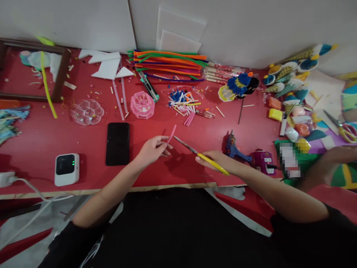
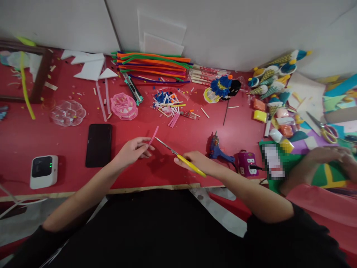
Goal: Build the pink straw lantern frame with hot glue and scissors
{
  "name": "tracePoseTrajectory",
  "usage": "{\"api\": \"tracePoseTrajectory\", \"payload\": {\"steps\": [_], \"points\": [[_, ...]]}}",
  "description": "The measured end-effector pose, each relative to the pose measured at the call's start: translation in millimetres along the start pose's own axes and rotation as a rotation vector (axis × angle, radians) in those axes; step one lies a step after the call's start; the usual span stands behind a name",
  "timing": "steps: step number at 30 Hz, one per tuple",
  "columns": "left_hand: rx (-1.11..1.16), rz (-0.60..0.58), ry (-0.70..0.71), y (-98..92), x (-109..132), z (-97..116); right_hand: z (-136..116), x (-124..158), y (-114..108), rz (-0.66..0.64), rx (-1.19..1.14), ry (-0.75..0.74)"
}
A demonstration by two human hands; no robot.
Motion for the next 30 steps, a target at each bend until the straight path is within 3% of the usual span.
{"api": "tracePoseTrajectory", "payload": {"steps": [15, 30], "points": [[-0.051, 0.014, 0.007, 0.5, 6, -1, -6, -4, 17, -0.06, 0.001, -0.044], [-0.076, 0.004, 0.021, 1.3, 5, 2, -8, -7, 18, -0.018, 0.048, -0.057]]}}
Point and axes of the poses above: each hand's wrist, its own x-axis away from the middle knuckle, its own y-axis out of the palm, z = x × y, the point moved 6 cm from there along -x, towards the middle knuckle, and after that the axes turned 2 degrees about -y, right-handed, at the moved point
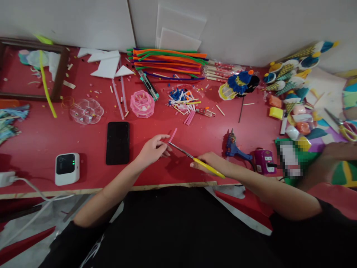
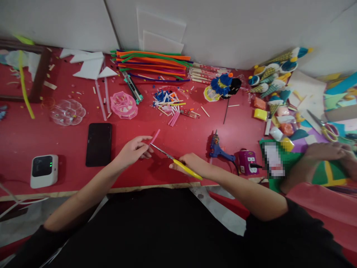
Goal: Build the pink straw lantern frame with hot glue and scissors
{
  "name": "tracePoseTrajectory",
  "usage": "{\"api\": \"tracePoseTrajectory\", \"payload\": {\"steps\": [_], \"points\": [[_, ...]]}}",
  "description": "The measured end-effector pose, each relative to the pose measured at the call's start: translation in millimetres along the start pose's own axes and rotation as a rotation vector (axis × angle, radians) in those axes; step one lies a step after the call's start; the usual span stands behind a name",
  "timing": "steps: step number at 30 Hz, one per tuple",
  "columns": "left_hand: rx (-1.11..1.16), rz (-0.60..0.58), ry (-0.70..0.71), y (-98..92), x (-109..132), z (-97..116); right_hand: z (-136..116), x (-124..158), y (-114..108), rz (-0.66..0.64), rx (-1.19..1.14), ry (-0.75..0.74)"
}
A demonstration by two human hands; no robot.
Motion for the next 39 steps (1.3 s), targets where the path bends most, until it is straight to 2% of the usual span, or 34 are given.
{"api": "tracePoseTrajectory", "payload": {"steps": [6, 12, 20, 25, 29, 34, 36, 39], "points": [[-0.008, 0.008, 0.022, -1.0, 0, -2, -2, 1, -4, 0.004, 0.023, 0.011], [-0.003, 0.053, 0.102, -15.2, -1, 1, 8, 6, -4, 0.068, 0.085, 0.077], [0.053, 0.181, 0.27, -34.0, -2, 10, -6, 19, 5, 0.146, 0.594, 0.112], [0.083, 0.217, 0.316, -35.1, -2, 10, -8, 15, 8, 0.168, 0.69, 0.108], [0.085, 0.202, 0.322, -30.3, -1, 8, -17, 10, 8, 0.169, 0.673, 0.008], [0.03, 0.106, 0.313, -13.7, 6, 11, -36, -1, 3, 0.198, 0.621, -0.08], [-0.007, 0.073, 0.318, -6.6, 10, 13, -47, -7, -3, 0.328, 0.495, -0.189], [-0.041, 0.028, 0.339, 0.4, 13, 16, -63, -13, -14, 0.595, 0.17, -0.46]]}}
Point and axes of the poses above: each hand's wrist, its own x-axis away from the middle knuckle, its own y-axis out of the palm, z = x × y, the point moved 6 cm from there along -x, towards the middle knuckle, and after that the axes turned 2 degrees about -y, right-handed, at the moved point
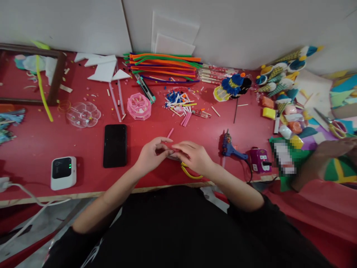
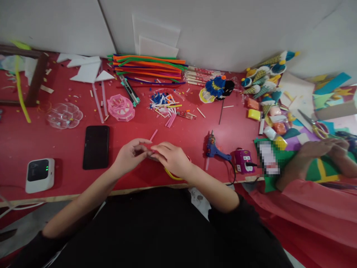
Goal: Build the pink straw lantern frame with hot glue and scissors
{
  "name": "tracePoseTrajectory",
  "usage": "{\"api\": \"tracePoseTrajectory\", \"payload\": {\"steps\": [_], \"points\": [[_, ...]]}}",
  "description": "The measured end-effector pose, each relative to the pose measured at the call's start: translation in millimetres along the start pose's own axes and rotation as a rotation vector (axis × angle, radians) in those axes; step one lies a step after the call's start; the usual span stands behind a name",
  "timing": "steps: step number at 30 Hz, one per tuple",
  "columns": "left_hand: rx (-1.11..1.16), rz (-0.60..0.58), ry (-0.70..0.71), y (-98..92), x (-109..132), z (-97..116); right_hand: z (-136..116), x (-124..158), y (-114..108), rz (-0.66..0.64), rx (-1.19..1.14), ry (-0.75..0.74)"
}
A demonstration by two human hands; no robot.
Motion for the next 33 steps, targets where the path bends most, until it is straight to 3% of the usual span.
{"api": "tracePoseTrajectory", "payload": {"steps": [2, 5, 9, 15, 18, 21, 24, 27, 31, 33], "points": [[-0.003, -0.027, 0.017, 1.1, 0, 1, -1, -6, 3, 0.095, -0.102, -0.052], [-0.007, -0.047, 0.04, -1.4, -1, 1, -1, -12, 10, 0.121, -0.118, -0.052], [-0.036, -0.008, 0.075, -8.4, -5, 3, 12, -14, 2, 0.195, -0.083, 0.056], [-0.1, 0.083, 0.103, -21.4, -7, 4, 93, 1, -46, 0.369, 0.199, 0.509], [-0.138, 0.127, 0.115, -28.6, -5, 8, 129, 13, -58, 0.345, 0.31, 0.678], [-0.189, 0.21, 0.137, -39.9, -5, 12, 140, 18, -62, 0.306, 0.372, 0.747], [-0.254, 0.377, 0.2, -60.4, -14, 15, 129, 7, -61, 0.274, 0.397, 0.701], [-0.365, 0.675, 0.406, -88.8, -25, 22, 99, -12, -49, 0.167, 0.369, 0.554], [-0.55, 0.696, 0.477, -107.3, -54, 23, 39, -18, -3, -0.098, 0.281, 0.308], [-0.584, 0.65, 0.464, -110.9, -65, 23, 13, -11, 19, -0.154, 0.303, 0.249]]}}
Point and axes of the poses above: each hand's wrist, its own x-axis away from the middle knuckle, its own y-axis out of the palm, z = x × y, the point moved 6 cm from there along -x, towards the middle knuckle, and after that the axes turned 2 degrees about -y, right-handed, at the moved point
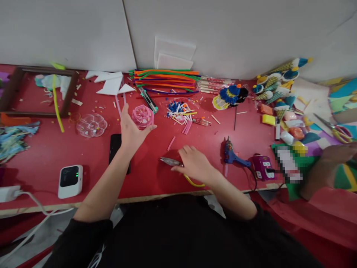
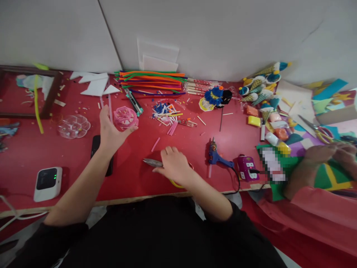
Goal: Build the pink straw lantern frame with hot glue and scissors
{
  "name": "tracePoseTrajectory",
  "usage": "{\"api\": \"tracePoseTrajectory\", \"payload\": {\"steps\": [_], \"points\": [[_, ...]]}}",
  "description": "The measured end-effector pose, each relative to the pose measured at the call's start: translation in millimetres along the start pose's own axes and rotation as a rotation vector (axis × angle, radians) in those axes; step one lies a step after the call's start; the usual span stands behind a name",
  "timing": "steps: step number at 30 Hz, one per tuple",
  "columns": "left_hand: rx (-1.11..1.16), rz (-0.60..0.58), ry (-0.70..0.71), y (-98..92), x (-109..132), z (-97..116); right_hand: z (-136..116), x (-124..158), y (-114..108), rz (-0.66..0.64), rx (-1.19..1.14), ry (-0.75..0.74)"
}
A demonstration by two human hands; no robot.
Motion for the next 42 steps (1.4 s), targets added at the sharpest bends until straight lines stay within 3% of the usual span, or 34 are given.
{"api": "tracePoseTrajectory", "payload": {"steps": [3, 6, 12, 18, 24, 29, 34, 37, 42], "points": [[0.022, -0.024, 0.002, 4.0, -8, 0, -22, 13, 19, 0.007, 0.003, -0.024], [0.045, -0.019, -0.041, 6.3, -11, -1, -21, 16, 30, 0.054, -0.034, -0.017], [0.098, 0.011, -0.05, 4.5, -6, 1, 9, 20, 24, 0.218, -0.204, 0.043], [0.086, 0.051, 0.049, -6.7, 16, 11, 47, 33, 3, 0.429, -0.26, 0.267], [0.187, -0.105, 0.035, 0.4, 43, 18, 83, 29, -1, 0.542, -0.178, 0.463], [0.113, -0.207, 0.168, 4.1, 49, 24, 106, 16, 0, 0.541, -0.094, 0.519], [0.084, -0.228, 0.286, 6.3, 46, 31, 98, -9, -12, 0.473, -0.049, 0.375], [0.084, -0.238, 0.302, 10.0, 47, 35, 71, -29, -14, 0.38, -0.06, 0.17], [0.057, -0.235, 0.309, 11.1, 51, 38, 19, -49, 1, 0.173, -0.084, -0.223]]}}
Point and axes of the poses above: each hand's wrist, its own x-axis away from the middle knuckle, its own y-axis out of the palm, z = x × y, the point moved 6 cm from there along -x, towards the middle knuckle, and after that the axes turned 2 degrees about -y, right-handed, at the moved point
